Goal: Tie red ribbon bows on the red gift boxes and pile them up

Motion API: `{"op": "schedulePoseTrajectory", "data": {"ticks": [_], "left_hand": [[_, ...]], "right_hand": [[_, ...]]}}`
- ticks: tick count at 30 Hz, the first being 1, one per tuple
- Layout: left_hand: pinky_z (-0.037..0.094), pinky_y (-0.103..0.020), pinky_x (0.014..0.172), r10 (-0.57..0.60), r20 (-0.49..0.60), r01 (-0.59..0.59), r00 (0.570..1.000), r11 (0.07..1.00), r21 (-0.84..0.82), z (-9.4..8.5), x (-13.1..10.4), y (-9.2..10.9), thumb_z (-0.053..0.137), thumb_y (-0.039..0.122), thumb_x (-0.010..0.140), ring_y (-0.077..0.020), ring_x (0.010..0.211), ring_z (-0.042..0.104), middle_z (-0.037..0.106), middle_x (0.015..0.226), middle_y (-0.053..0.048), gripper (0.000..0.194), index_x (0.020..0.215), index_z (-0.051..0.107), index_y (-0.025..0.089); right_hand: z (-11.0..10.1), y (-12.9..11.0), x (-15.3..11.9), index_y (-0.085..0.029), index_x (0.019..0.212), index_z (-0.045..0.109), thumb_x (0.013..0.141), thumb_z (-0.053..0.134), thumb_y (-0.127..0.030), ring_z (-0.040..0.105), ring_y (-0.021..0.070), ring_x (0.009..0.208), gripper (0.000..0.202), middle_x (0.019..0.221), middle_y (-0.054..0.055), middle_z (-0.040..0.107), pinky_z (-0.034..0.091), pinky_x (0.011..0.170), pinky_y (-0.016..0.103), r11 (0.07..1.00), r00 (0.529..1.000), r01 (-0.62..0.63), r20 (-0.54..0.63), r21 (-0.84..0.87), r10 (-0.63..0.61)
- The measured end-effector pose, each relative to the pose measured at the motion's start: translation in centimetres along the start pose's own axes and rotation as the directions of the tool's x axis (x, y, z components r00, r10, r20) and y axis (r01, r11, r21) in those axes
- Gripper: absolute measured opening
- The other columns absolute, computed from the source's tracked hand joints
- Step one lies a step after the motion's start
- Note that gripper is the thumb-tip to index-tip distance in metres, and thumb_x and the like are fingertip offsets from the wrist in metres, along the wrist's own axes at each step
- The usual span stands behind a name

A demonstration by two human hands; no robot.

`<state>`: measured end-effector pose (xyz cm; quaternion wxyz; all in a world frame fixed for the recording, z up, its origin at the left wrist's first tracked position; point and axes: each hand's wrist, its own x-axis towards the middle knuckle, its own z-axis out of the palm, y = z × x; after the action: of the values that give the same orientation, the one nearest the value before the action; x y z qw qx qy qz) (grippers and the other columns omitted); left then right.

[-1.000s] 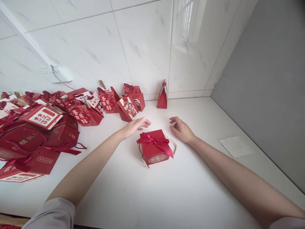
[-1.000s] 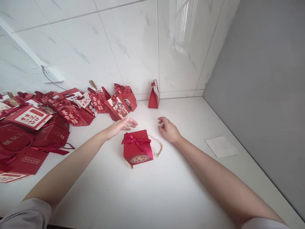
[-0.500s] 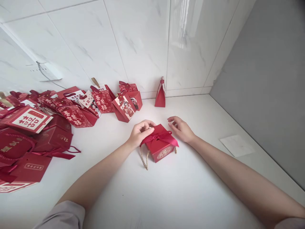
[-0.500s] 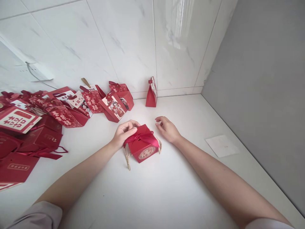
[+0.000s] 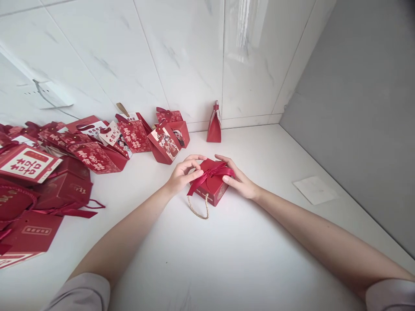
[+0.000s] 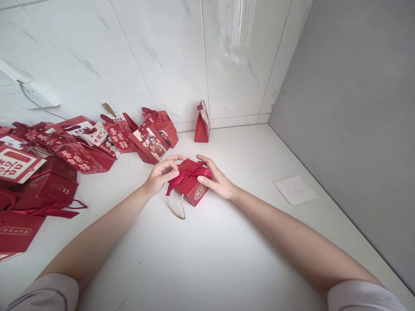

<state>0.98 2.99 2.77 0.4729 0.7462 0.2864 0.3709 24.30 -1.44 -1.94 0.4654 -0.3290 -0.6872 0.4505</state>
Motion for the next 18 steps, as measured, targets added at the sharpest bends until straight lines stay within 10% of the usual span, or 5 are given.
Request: {"op": "schedulePoseTrajectory", "data": {"ticks": [7, 18], "left_hand": [[0.029, -0.048, 0.114, -0.021, 0.25, -0.015, 0.968, 0.99, 0.14, -1.3, 0.4, 1.5, 0.075, 0.037, 0.071, -0.0306, 0.134, 0.043, 0.047, 0.141, -0.013, 0.031, 0.091, 0.056, 0.021], [0.034, -0.051, 0.112, -0.159, 0.265, 0.106, 0.951, 0.973, 0.206, -2.4, 0.7, 3.0, 0.071, 0.036, 0.077, -0.0321, 0.136, 0.043, 0.044, 0.148, -0.009, 0.02, 0.072, 0.062, 0.019]], "right_hand": [[0.7, -0.5, 0.5, -0.029, 0.133, 0.044, 0.094, 0.047, -0.05, 0.06, 0.0228, 0.114, 0.044, 0.124, 0.004, 0.063, 0.043, 0.106, 0.045, 0.96, 0.969, -0.194, -0.112, 0.203, 0.22], [0.2, 0.1, 0.4, -0.026, 0.135, 0.043, 0.093, 0.052, -0.052, 0.054, 0.0237, 0.124, 0.05, 0.138, 0.007, 0.055, 0.039, 0.109, 0.043, 0.971, 0.987, -0.155, -0.015, 0.181, 0.16]]}}
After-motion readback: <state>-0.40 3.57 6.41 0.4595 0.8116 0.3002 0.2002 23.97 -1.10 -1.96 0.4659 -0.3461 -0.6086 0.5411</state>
